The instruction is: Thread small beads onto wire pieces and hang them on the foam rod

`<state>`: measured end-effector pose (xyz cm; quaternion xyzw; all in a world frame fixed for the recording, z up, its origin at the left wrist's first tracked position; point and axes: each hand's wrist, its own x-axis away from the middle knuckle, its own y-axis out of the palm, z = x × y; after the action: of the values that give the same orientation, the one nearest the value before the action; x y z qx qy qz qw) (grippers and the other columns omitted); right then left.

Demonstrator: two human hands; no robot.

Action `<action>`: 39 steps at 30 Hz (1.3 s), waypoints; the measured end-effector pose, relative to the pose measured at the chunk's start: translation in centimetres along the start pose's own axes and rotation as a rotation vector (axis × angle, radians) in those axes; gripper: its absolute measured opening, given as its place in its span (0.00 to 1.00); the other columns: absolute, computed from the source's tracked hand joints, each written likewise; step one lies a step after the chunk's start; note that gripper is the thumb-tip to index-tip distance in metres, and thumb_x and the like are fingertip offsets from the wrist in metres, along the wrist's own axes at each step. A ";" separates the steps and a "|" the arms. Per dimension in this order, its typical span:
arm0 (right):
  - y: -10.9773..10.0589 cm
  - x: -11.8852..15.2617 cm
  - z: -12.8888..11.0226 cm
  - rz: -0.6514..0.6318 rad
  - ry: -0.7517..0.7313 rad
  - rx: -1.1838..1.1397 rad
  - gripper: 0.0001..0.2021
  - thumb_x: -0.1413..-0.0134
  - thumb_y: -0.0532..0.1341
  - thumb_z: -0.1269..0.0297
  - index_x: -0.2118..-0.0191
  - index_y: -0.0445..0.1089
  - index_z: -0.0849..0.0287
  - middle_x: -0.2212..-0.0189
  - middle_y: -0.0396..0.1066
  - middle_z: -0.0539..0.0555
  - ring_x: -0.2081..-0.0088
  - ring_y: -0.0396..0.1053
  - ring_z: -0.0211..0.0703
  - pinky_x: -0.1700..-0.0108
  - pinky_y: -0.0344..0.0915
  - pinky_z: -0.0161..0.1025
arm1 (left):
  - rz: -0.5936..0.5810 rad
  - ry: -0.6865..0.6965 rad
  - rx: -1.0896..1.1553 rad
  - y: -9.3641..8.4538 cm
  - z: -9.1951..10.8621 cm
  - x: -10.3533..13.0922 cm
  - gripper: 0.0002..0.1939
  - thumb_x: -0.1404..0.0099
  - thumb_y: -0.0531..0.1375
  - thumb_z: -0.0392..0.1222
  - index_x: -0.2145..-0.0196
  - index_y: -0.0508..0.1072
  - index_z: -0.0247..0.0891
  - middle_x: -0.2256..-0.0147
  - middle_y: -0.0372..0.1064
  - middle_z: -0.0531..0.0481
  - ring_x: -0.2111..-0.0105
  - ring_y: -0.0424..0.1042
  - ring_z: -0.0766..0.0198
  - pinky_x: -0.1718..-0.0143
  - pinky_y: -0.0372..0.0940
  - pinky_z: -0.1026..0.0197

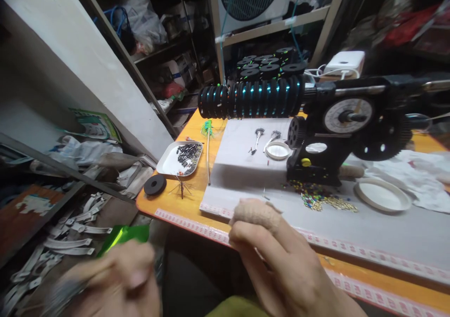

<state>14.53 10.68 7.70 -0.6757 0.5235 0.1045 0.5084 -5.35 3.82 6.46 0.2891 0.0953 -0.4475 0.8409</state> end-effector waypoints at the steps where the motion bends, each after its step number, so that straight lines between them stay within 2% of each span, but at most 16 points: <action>1: 0.0 -0.1 -0.1 -0.019 0.009 -0.044 0.12 0.43 0.55 0.81 0.58 0.63 0.57 0.62 0.68 0.56 0.59 0.69 0.40 0.58 0.68 0.34 | -0.021 -0.068 -0.047 0.4 -0.5 0.1 0.09 0.33 0.61 0.42 0.71 0.68 0.42 0.81 0.64 0.58 0.76 0.67 0.67 0.69 0.64 0.64; 3: 0.2 -0.3 -0.4 -0.048 0.040 -0.130 0.10 0.43 0.55 0.80 0.60 0.62 0.57 0.68 0.67 0.51 0.67 0.68 0.36 0.65 0.67 0.31 | -0.092 -0.274 -0.088 1.5 -1.8 0.8 0.10 0.32 0.60 0.42 0.71 0.69 0.39 0.80 0.66 0.57 0.70 0.71 0.65 0.60 0.65 0.60; 5: 0.4 -0.6 -0.7 -0.066 0.083 -0.196 0.08 0.42 0.56 0.78 0.63 0.62 0.57 0.72 0.65 0.49 0.71 0.66 0.33 0.69 0.65 0.29 | -0.177 -0.515 0.018 2.6 -2.8 1.9 0.12 0.30 0.58 0.47 0.69 0.67 0.39 0.79 0.64 0.58 0.75 0.69 0.68 0.66 0.65 0.62; 7: 0.4 -0.8 -0.8 -0.089 0.119 -0.232 0.07 0.41 0.58 0.77 0.63 0.65 0.57 0.72 0.66 0.49 0.71 0.66 0.33 0.70 0.65 0.29 | -0.216 -0.729 0.123 3.4 -3.2 2.9 0.13 0.32 0.59 0.52 0.66 0.65 0.39 0.80 0.57 0.61 0.81 0.60 0.73 0.76 0.59 0.67; 10: 0.4 -0.9 -0.7 -0.084 0.139 -0.231 0.07 0.41 0.59 0.76 0.61 0.71 0.57 0.72 0.66 0.50 0.71 0.68 0.34 0.70 0.66 0.30 | -0.186 -0.898 0.144 3.9 -3.1 3.5 0.20 0.39 0.63 0.58 0.62 0.66 0.39 0.80 0.53 0.62 0.82 0.51 0.75 0.81 0.49 0.72; 13: 0.7 -0.7 -0.7 -0.046 0.156 -0.207 0.08 0.41 0.60 0.75 0.61 0.74 0.56 0.74 0.65 0.50 0.73 0.68 0.35 0.73 0.66 0.31 | -0.158 -0.909 0.113 3.8 -3.2 3.8 0.22 0.40 0.63 0.60 0.60 0.68 0.38 0.79 0.57 0.59 0.80 0.55 0.74 0.79 0.53 0.71; 15: 1.0 -0.6 -0.7 -0.019 0.174 -0.218 0.09 0.41 0.61 0.75 0.60 0.75 0.55 0.74 0.65 0.50 0.72 0.69 0.36 0.73 0.67 0.32 | -0.129 -0.866 0.057 3.4 -3.6 4.2 0.20 0.38 0.63 0.56 0.58 0.69 0.38 0.77 0.63 0.55 0.78 0.61 0.70 0.77 0.59 0.69; 18: 1.4 -0.7 -0.8 0.019 0.159 -0.229 0.09 0.43 0.62 0.75 0.59 0.76 0.55 0.74 0.65 0.50 0.71 0.69 0.37 0.72 0.67 0.33 | -0.048 -0.766 -0.058 2.8 -4.3 5.1 0.18 0.38 0.65 0.49 0.52 0.71 0.40 0.66 0.72 0.47 0.70 0.72 0.61 0.72 0.65 0.65; 22: 1.4 -1.0 -1.2 0.041 0.133 -0.190 0.09 0.45 0.61 0.78 0.62 0.75 0.58 0.74 0.67 0.51 0.72 0.68 0.37 0.72 0.67 0.33 | 0.055 -0.707 -0.262 3.0 -4.6 6.4 0.21 0.40 0.67 0.47 0.49 0.72 0.41 0.52 0.71 0.40 0.56 0.73 0.53 0.60 0.68 0.62; 24: 1.3 -0.9 -1.4 0.056 0.136 -0.184 0.08 0.45 0.61 0.78 0.64 0.74 0.59 0.74 0.67 0.51 0.72 0.68 0.37 0.73 0.67 0.32 | 0.079 -0.690 -0.334 3.5 -4.3 6.6 0.23 0.40 0.67 0.48 0.49 0.72 0.40 0.49 0.69 0.38 0.53 0.71 0.52 0.56 0.68 0.61; 25: 1.2 -0.9 -1.5 0.060 0.137 -0.182 0.08 0.45 0.60 0.78 0.64 0.74 0.59 0.74 0.67 0.51 0.72 0.68 0.36 0.73 0.67 0.32 | 0.080 -0.681 -0.333 3.8 -4.2 6.5 0.22 0.40 0.66 0.50 0.50 0.72 0.40 0.50 0.69 0.39 0.54 0.72 0.53 0.57 0.68 0.61; 27: 1.1 -0.7 -1.4 0.057 0.135 -0.175 0.09 0.45 0.60 0.78 0.64 0.74 0.59 0.74 0.67 0.51 0.72 0.68 0.36 0.73 0.68 0.31 | 0.056 -0.658 -0.234 4.4 -3.9 6.1 0.16 0.37 0.63 0.52 0.56 0.72 0.40 0.59 0.71 0.44 0.64 0.71 0.60 0.64 0.67 0.64; 29: 1.0 -0.4 -1.3 0.049 0.122 -0.167 0.09 0.44 0.61 0.78 0.63 0.75 0.58 0.74 0.67 0.51 0.72 0.69 0.35 0.72 0.68 0.30 | 0.009 -0.611 -0.059 4.7 -3.7 5.4 0.12 0.35 0.61 0.52 0.65 0.70 0.40 0.70 0.65 0.52 0.74 0.64 0.68 0.72 0.62 0.68; 31: 0.9 -0.1 -1.0 0.038 0.107 -0.152 0.09 0.44 0.62 0.77 0.62 0.75 0.57 0.74 0.67 0.50 0.72 0.69 0.35 0.72 0.69 0.29 | -0.039 -0.559 0.093 4.8 -3.4 4.6 0.13 0.34 0.61 0.51 0.70 0.67 0.40 0.76 0.58 0.56 0.78 0.57 0.71 0.76 0.57 0.71; 35: 0.9 0.5 -0.6 0.012 0.092 -0.101 0.09 0.45 0.63 0.76 0.61 0.75 0.57 0.73 0.67 0.51 0.71 0.69 0.36 0.71 0.69 0.31 | -0.105 -0.549 0.221 4.3 -3.0 3.4 0.12 0.32 0.59 0.47 0.70 0.66 0.40 0.78 0.55 0.58 0.79 0.54 0.72 0.79 0.52 0.72; 39: 0.9 0.7 -0.4 0.026 0.075 -0.048 0.09 0.45 0.61 0.77 0.63 0.76 0.57 0.72 0.68 0.52 0.70 0.69 0.37 0.70 0.69 0.32 | -0.160 -0.687 0.300 4.1 -2.7 3.0 0.15 0.34 0.61 0.49 0.72 0.64 0.38 0.78 0.54 0.59 0.81 0.51 0.75 0.81 0.49 0.72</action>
<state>13.92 10.00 6.91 -0.6844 0.5483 0.0982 0.4704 -0.06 5.03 4.61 0.2339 -0.2361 -0.5916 0.7345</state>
